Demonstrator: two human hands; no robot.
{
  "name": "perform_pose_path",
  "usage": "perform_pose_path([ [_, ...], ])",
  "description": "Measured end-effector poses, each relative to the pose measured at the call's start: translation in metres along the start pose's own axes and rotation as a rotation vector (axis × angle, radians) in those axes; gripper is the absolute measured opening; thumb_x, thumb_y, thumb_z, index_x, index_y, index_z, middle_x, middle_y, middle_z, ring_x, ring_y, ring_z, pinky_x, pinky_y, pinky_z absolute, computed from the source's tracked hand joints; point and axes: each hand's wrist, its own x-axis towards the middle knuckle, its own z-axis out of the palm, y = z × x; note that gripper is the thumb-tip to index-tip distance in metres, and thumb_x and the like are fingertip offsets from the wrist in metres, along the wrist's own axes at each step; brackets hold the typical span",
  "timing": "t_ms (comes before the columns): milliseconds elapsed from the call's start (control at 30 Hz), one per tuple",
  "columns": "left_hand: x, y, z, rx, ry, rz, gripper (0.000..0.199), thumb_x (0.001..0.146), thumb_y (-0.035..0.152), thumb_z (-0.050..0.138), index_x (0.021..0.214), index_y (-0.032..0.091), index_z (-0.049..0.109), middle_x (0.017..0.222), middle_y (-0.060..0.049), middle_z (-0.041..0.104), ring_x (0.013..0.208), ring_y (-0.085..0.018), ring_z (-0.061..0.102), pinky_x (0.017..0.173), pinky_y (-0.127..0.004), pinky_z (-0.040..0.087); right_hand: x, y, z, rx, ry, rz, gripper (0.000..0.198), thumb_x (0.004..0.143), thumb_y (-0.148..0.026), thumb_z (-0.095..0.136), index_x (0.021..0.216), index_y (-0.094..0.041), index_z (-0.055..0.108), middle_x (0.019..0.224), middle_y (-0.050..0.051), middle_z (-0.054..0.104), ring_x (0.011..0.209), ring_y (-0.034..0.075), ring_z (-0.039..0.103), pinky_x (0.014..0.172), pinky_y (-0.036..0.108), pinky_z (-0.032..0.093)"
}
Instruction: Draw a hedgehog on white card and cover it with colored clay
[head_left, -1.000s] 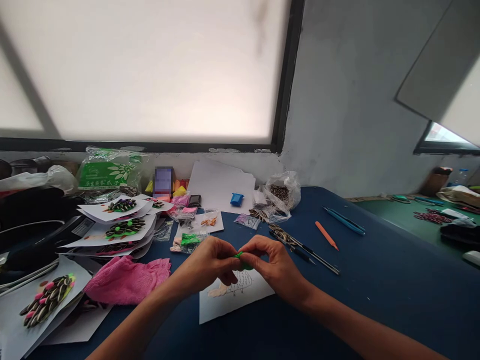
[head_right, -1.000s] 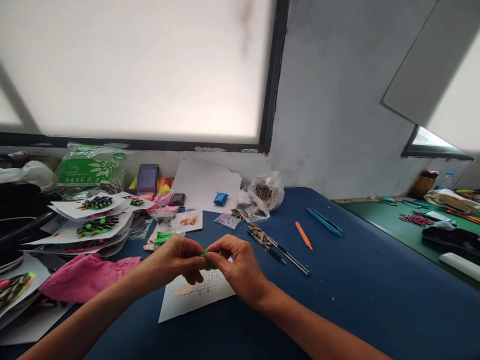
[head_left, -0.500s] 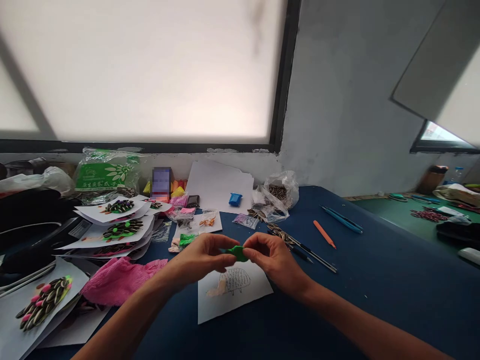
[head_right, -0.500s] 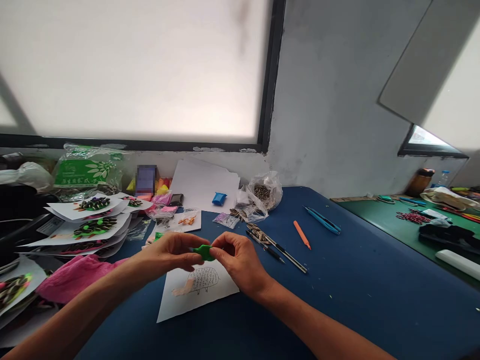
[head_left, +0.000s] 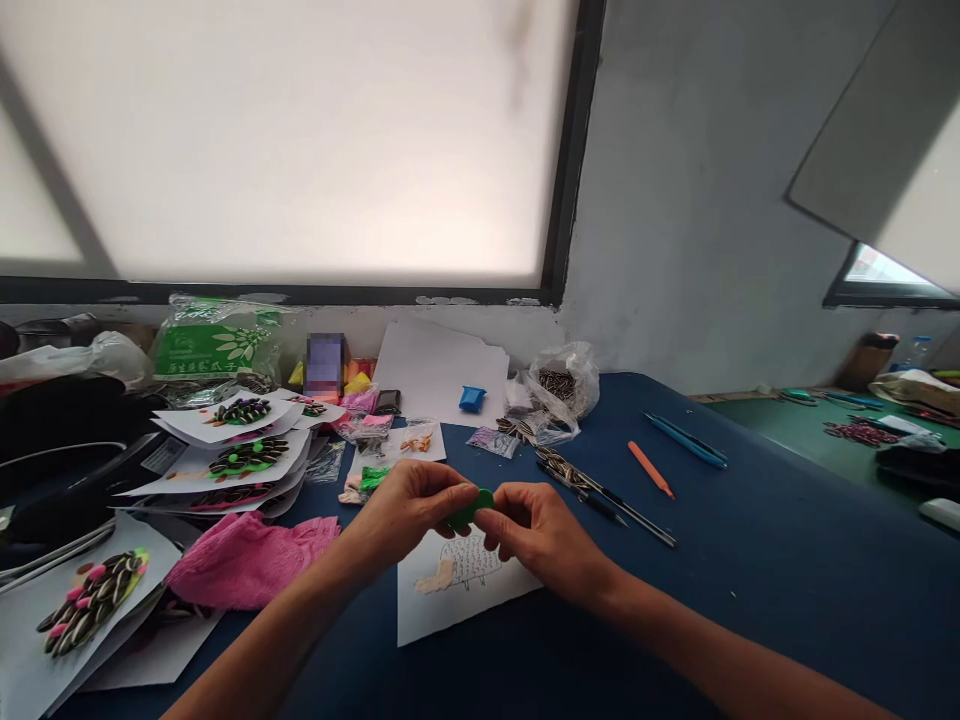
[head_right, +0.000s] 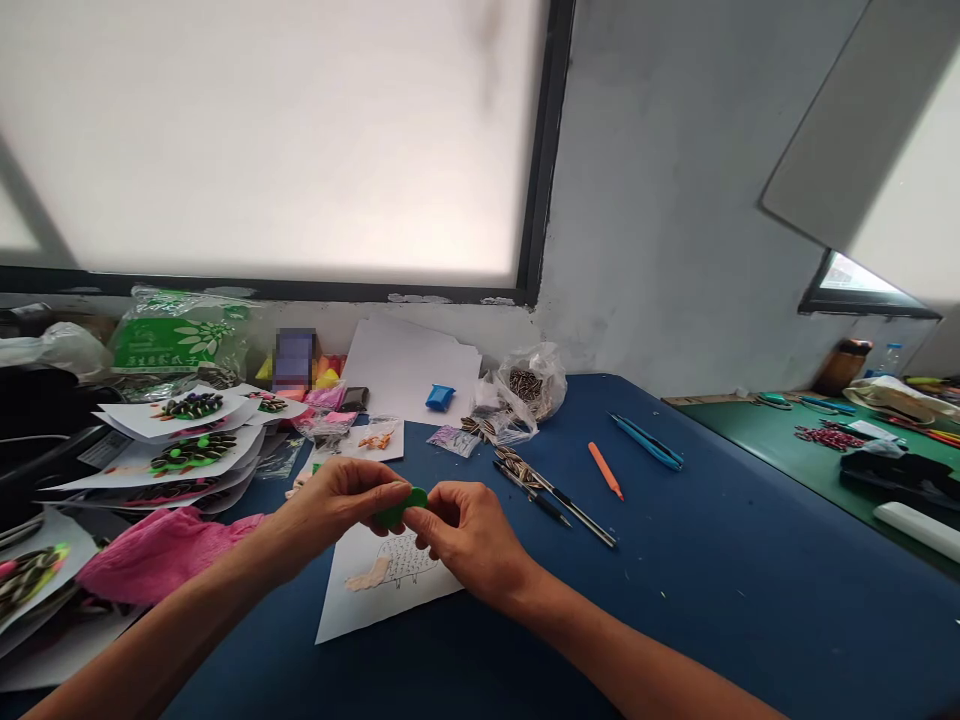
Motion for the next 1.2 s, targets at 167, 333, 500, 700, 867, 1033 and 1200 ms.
perform_pose_path([
  [167, 0.002, -0.004, 0.001, -0.099, 0.012, -0.056, 0.037, 0.074, 0.051, 0.070, 0.077, 0.014, 0.071, 0.071, -0.004, 0.073, 0.066, -0.018, 0.068, 0.064, -0.028, 0.053, 0.000, 0.000, 0.004, -0.007, 0.017, -0.025, 0.025, 0.084, -0.038, 0.066, 0.075, -0.015, 0.062, 0.069, 0.000, 0.059, 0.063, 0.012, 0.054, 0.059, 0.025, 0.046],
  [333, 0.000, -0.004, -0.002, -0.267, 0.010, -0.107, 0.041, 0.067, 0.037, 0.077, 0.101, 0.015, 0.070, 0.084, -0.005, 0.075, 0.076, -0.022, 0.071, 0.077, -0.036, 0.056, 0.000, 0.002, 0.000, -0.106, 0.100, -0.022, 0.022, 0.083, -0.032, 0.066, 0.070, -0.018, 0.057, 0.063, -0.002, 0.055, 0.057, 0.011, 0.050, 0.054, 0.024, 0.043],
  [500, -0.001, -0.002, 0.000, -0.163, -0.044, -0.098, 0.033, 0.068, 0.042, 0.078, 0.084, 0.014, 0.071, 0.075, -0.005, 0.073, 0.073, -0.020, 0.069, 0.072, -0.033, 0.054, 0.001, 0.000, 0.000, -0.073, 0.069, 0.013, 0.020, 0.081, -0.034, 0.069, 0.074, -0.017, 0.060, 0.065, -0.002, 0.056, 0.058, 0.011, 0.051, 0.054, 0.024, 0.044],
  [700, 0.001, -0.003, 0.006, -0.157, 0.032, 0.024, 0.035, 0.070, 0.049, 0.075, 0.078, 0.015, 0.069, 0.069, -0.002, 0.067, 0.064, -0.014, 0.058, 0.062, -0.027, 0.046, 0.001, -0.005, 0.001, 0.100, 0.031, 0.061, 0.029, 0.077, -0.042, 0.072, 0.081, -0.015, 0.062, 0.072, -0.002, 0.056, 0.059, 0.010, 0.051, 0.055, 0.023, 0.045],
  [867, 0.002, -0.006, 0.013, -0.166, 0.068, 0.037, 0.031, 0.069, 0.044, 0.075, 0.077, 0.015, 0.068, 0.070, -0.002, 0.068, 0.064, -0.014, 0.057, 0.062, -0.027, 0.043, 0.003, 0.002, 0.006, 0.136, 0.063, 0.088, 0.032, 0.071, -0.043, 0.077, 0.071, -0.014, 0.062, 0.063, -0.003, 0.053, 0.055, 0.009, 0.046, 0.052, 0.022, 0.040],
  [1033, 0.002, -0.009, 0.012, -0.185, 0.045, 0.017, 0.031, 0.069, 0.044, 0.075, 0.077, 0.015, 0.068, 0.070, -0.002, 0.067, 0.063, -0.014, 0.058, 0.062, -0.027, 0.045, 0.002, 0.007, 0.008, 0.096, 0.051, 0.065, 0.026, 0.077, -0.040, 0.071, 0.072, -0.016, 0.062, 0.065, -0.002, 0.057, 0.051, 0.008, 0.049, 0.050, 0.022, 0.041],
  [1200, 0.002, -0.012, 0.004, -0.242, 0.015, -0.026, 0.038, 0.069, 0.040, 0.076, 0.096, 0.016, 0.067, 0.081, -0.003, 0.070, 0.070, -0.017, 0.063, 0.066, -0.030, 0.049, 0.003, 0.010, 0.006, 0.060, 0.027, 0.067, 0.018, 0.080, -0.032, 0.065, 0.072, -0.016, 0.060, 0.065, -0.002, 0.056, 0.052, 0.008, 0.048, 0.049, 0.021, 0.040],
])
